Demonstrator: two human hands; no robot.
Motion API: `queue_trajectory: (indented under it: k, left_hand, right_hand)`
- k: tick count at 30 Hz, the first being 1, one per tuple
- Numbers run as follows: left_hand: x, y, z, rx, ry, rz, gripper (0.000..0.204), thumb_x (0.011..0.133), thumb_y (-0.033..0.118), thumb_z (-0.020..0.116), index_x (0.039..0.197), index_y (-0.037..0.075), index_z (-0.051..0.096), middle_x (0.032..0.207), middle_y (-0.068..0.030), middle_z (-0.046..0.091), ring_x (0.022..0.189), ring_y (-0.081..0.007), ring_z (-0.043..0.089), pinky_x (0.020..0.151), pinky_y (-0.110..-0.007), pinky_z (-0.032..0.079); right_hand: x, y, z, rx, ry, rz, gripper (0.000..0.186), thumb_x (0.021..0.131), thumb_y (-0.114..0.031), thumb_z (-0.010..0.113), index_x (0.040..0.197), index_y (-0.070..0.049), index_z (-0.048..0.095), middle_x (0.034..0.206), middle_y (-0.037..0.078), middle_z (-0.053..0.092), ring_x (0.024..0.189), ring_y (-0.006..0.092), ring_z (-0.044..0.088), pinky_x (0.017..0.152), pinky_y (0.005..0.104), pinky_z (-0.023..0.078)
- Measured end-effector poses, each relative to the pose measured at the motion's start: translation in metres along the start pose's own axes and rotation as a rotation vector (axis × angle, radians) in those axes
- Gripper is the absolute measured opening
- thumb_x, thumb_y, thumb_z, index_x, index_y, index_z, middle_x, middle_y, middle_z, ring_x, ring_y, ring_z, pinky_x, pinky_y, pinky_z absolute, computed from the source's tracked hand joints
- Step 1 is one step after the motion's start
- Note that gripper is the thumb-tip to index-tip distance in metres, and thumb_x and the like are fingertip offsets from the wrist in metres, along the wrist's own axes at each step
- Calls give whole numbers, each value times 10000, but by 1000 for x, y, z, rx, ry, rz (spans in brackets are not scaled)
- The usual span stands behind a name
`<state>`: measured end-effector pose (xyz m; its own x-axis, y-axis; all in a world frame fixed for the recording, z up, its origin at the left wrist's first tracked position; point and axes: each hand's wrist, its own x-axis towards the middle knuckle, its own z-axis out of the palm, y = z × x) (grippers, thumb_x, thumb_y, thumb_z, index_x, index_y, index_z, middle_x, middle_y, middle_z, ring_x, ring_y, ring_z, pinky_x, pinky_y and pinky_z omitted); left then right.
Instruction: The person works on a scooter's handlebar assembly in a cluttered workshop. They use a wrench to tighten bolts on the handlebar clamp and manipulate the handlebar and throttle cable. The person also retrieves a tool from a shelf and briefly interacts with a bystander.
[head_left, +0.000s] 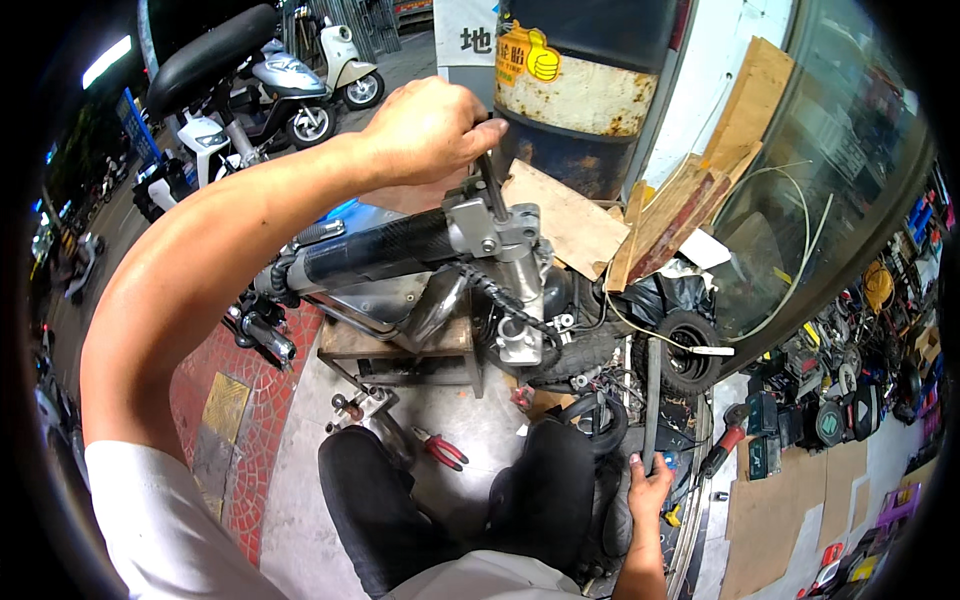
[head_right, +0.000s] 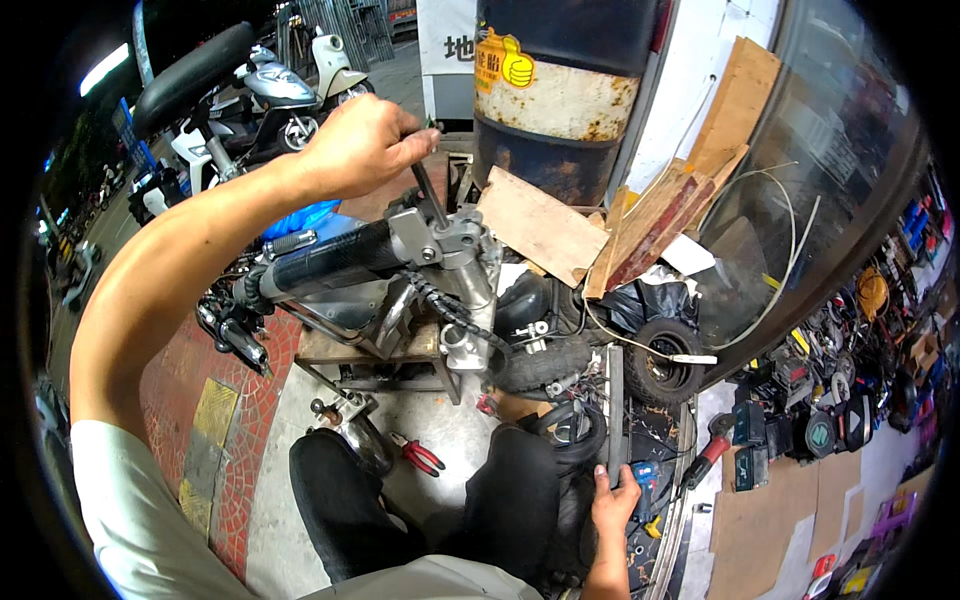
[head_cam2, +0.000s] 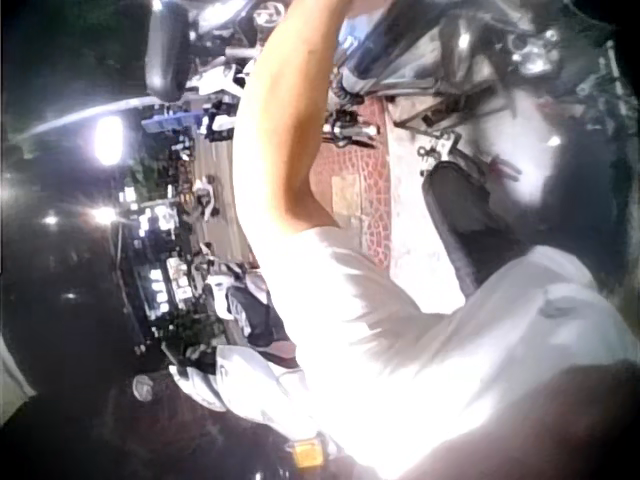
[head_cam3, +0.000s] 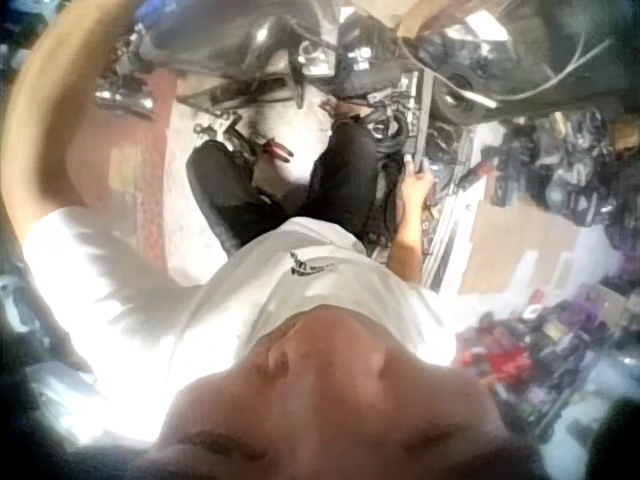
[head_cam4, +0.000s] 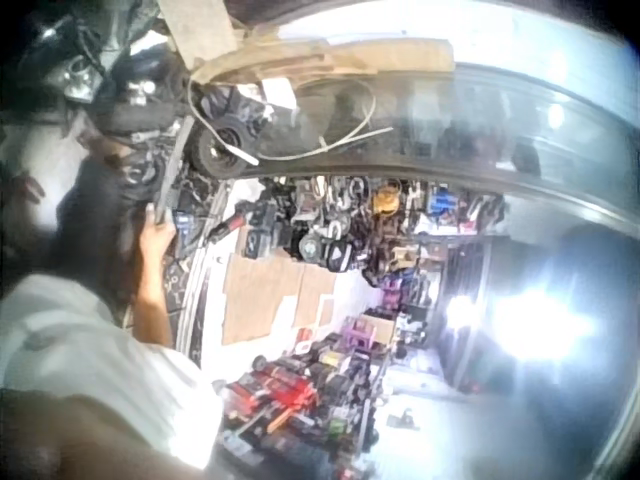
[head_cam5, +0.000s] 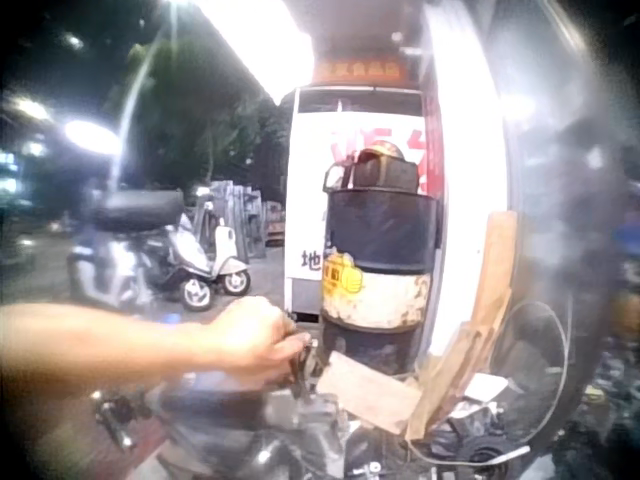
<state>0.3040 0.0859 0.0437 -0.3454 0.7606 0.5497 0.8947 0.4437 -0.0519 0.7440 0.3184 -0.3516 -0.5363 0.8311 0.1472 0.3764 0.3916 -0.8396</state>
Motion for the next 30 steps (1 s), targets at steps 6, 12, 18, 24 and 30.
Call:
queue_trajectory:
  k: [6, 12, 18, 24, 30]
  left_hand:
    - [1, -38, 11, -194, 71, 370, 420, 990, 300, 623, 698, -3, 617, 577, -209, 512, 530, -417, 497, 526, -474, 420]
    - [4, -39, 15, -173, 54, 315, 487, 1002, 406, 603, 765, -16, 654, 632, -226, 552, 603, -430, 538, 593, -490, 453]
    - [14, -34, -6, -96, -175, 226, 596, 1027, 532, 573, 916, -31, 732, 723, -196, 661, 716, -360, 659, 703, -455, 536]
    - [27, -39, -100, -179, 1, -195, 555, 992, 581, 590, 975, 67, 800, 808, -123, 725, 776, -244, 679, 736, -415, 537]
    - [1, -56, -44, -1041, -123, -597, 375, 1044, 433, 608, 991, 78, 716, 794, 1, 703, 679, -99, 589, 626, -322, 481]
  right_hand:
    - [9, -33, 23, 25, -112, -16, 183, 899, -110, 750, 945, 42, 659, 742, 79, 652, 711, 151, 543, 687, 336, 476]
    - [-2, -10, 16, 61, -17, -38, 223, 913, -151, 749, 954, 41, 644, 816, 94, 644, 803, 173, 548, 790, 338, 462]
    - [-26, -27, -5, 48, 28, -74, 248, 936, -178, 736, 985, 55, 665, 882, 103, 669, 840, 198, 562, 830, 360, 470]
    - [-38, 11, -30, -44, 59, -81, 306, 933, -178, 728, 1091, 77, 669, 998, 141, 700, 918, 222, 600, 898, 355, 477]
    - [-45, 14, -27, 125, 166, -28, 285, 965, -202, 700, 1066, 62, 662, 869, 66, 651, 789, 153, 541, 735, 312, 453]
